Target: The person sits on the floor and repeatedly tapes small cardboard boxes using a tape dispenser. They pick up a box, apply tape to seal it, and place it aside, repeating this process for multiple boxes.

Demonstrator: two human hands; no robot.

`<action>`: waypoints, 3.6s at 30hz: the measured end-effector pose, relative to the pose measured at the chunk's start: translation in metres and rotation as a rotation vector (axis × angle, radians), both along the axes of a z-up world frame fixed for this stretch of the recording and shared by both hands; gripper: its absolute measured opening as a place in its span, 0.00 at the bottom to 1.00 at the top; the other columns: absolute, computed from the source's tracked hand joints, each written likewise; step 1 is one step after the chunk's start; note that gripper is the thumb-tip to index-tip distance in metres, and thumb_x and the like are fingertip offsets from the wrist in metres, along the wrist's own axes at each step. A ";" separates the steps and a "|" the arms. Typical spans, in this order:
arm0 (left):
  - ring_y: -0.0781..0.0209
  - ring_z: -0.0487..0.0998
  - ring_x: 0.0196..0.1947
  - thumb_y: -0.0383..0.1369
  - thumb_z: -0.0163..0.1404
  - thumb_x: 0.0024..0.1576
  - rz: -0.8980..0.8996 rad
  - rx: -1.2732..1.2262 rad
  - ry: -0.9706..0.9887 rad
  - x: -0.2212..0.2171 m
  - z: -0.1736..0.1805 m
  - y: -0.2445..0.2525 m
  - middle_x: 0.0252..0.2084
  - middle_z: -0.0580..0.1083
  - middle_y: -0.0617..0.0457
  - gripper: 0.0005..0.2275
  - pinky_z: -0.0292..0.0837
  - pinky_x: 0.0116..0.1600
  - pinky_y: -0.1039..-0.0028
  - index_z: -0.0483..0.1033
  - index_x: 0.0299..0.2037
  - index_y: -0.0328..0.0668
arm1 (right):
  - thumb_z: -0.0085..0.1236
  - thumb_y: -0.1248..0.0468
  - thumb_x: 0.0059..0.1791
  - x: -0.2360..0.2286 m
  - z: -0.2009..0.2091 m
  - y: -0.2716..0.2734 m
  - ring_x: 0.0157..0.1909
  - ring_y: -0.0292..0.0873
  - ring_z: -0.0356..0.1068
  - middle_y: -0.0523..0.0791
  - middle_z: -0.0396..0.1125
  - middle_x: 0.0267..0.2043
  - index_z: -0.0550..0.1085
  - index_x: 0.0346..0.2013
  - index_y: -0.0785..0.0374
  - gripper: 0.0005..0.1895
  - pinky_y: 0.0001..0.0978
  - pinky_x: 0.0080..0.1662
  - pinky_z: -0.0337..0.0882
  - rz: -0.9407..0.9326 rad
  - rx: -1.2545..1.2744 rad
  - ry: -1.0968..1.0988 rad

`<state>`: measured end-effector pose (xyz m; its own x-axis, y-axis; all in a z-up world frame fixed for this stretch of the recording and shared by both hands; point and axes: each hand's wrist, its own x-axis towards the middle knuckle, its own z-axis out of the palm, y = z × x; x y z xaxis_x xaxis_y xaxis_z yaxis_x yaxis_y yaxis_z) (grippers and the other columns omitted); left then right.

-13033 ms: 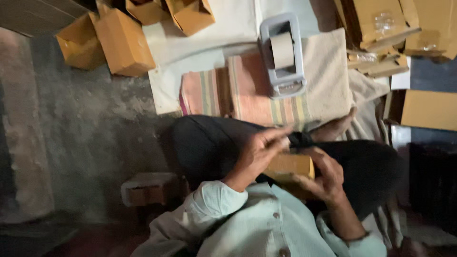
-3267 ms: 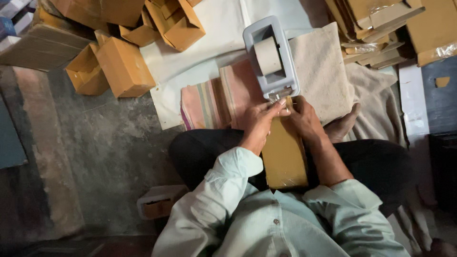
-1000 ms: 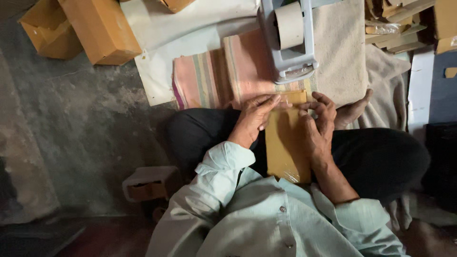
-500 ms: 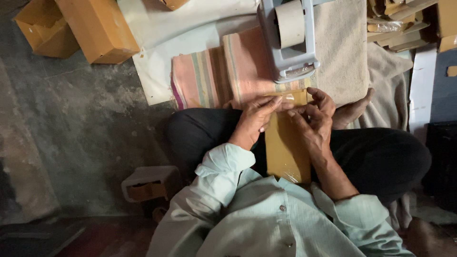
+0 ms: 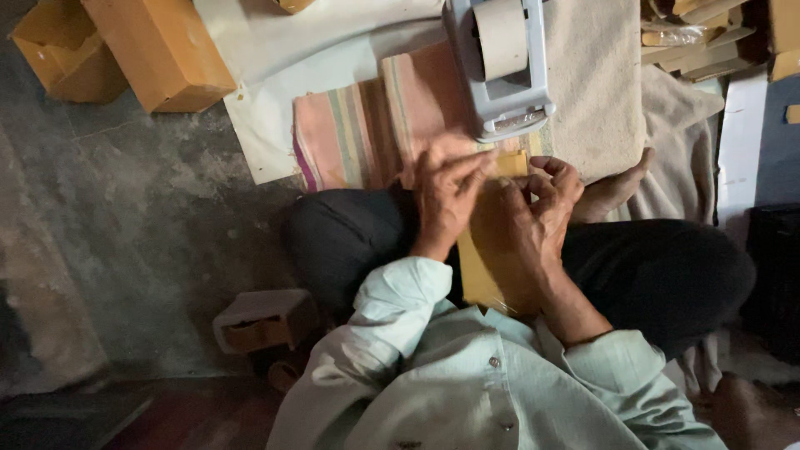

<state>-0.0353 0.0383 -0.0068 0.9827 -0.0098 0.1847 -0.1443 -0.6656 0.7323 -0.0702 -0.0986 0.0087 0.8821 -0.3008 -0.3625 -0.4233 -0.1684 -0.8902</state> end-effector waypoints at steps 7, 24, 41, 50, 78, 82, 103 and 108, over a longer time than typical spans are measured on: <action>0.59 0.75 0.50 0.35 0.56 0.61 -0.036 -0.079 0.010 0.006 -0.026 0.011 0.45 0.80 0.55 0.08 0.65 0.61 0.68 0.85 0.48 0.48 | 0.62 0.65 0.53 0.002 -0.006 0.011 0.60 0.47 0.62 0.52 0.59 0.58 0.74 0.43 0.68 0.09 0.35 0.55 0.69 0.086 -0.139 -0.199; 0.56 0.75 0.45 0.37 0.57 0.59 -0.033 -0.102 0.083 0.012 -0.077 0.016 0.41 0.80 0.55 0.07 0.64 0.55 0.65 0.85 0.41 0.45 | 0.73 0.59 0.45 0.021 0.001 0.020 0.41 0.43 0.67 0.52 0.66 0.40 0.69 0.36 0.67 0.20 0.34 0.42 0.69 0.032 -0.382 -0.174; 0.52 0.71 0.47 0.34 0.56 0.60 -0.029 -0.113 0.045 0.009 -0.066 0.011 0.41 0.77 0.54 0.07 0.64 0.56 0.65 0.85 0.42 0.43 | 0.78 0.55 0.42 0.012 -0.006 0.014 0.39 0.49 0.66 0.56 0.63 0.41 0.65 0.42 0.76 0.34 0.40 0.40 0.69 0.078 -0.483 -0.279; 0.59 0.78 0.45 0.32 0.55 0.63 0.033 -0.493 0.225 -0.004 -0.014 0.016 0.43 0.78 0.53 0.09 0.71 0.53 0.70 0.81 0.50 0.39 | 0.71 0.54 0.43 0.019 0.013 0.002 0.30 0.41 0.75 0.50 0.76 0.31 0.77 0.39 0.72 0.23 0.32 0.33 0.75 0.138 0.048 0.212; 0.46 0.80 0.32 0.56 0.49 0.59 -0.388 0.519 0.145 -0.014 0.106 0.003 0.29 0.76 0.43 0.26 0.74 0.38 0.60 0.74 0.33 0.35 | 0.75 0.63 0.34 -0.037 0.002 -0.017 0.34 0.36 0.74 0.44 0.75 0.32 0.77 0.37 0.69 0.22 0.31 0.38 0.76 0.514 0.163 0.046; 0.46 0.79 0.30 0.55 0.47 0.60 -0.420 0.495 0.029 -0.014 0.087 -0.001 0.27 0.75 0.43 0.25 0.74 0.36 0.58 0.74 0.31 0.36 | 0.75 0.63 0.35 -0.043 -0.006 -0.024 0.31 0.41 0.71 0.49 0.74 0.31 0.77 0.40 0.68 0.23 0.37 0.34 0.72 0.503 0.135 0.278; 0.45 0.78 0.30 0.57 0.46 0.61 -0.198 0.598 -0.023 -0.031 0.065 -0.021 0.27 0.76 0.42 0.25 0.72 0.40 0.57 0.74 0.29 0.39 | 0.74 0.59 0.33 -0.048 -0.017 -0.031 0.31 0.40 0.62 0.50 0.64 0.30 0.71 0.51 0.69 0.35 0.35 0.34 0.66 0.547 0.120 0.000; 0.44 0.79 0.29 0.56 0.46 0.62 -0.231 0.587 0.036 -0.035 0.068 -0.013 0.26 0.76 0.41 0.25 0.72 0.39 0.57 0.74 0.29 0.39 | 0.71 0.59 0.35 -0.046 0.004 -0.024 0.39 0.36 0.70 0.45 0.72 0.40 0.66 0.57 0.67 0.39 0.30 0.39 0.73 0.520 0.288 -0.045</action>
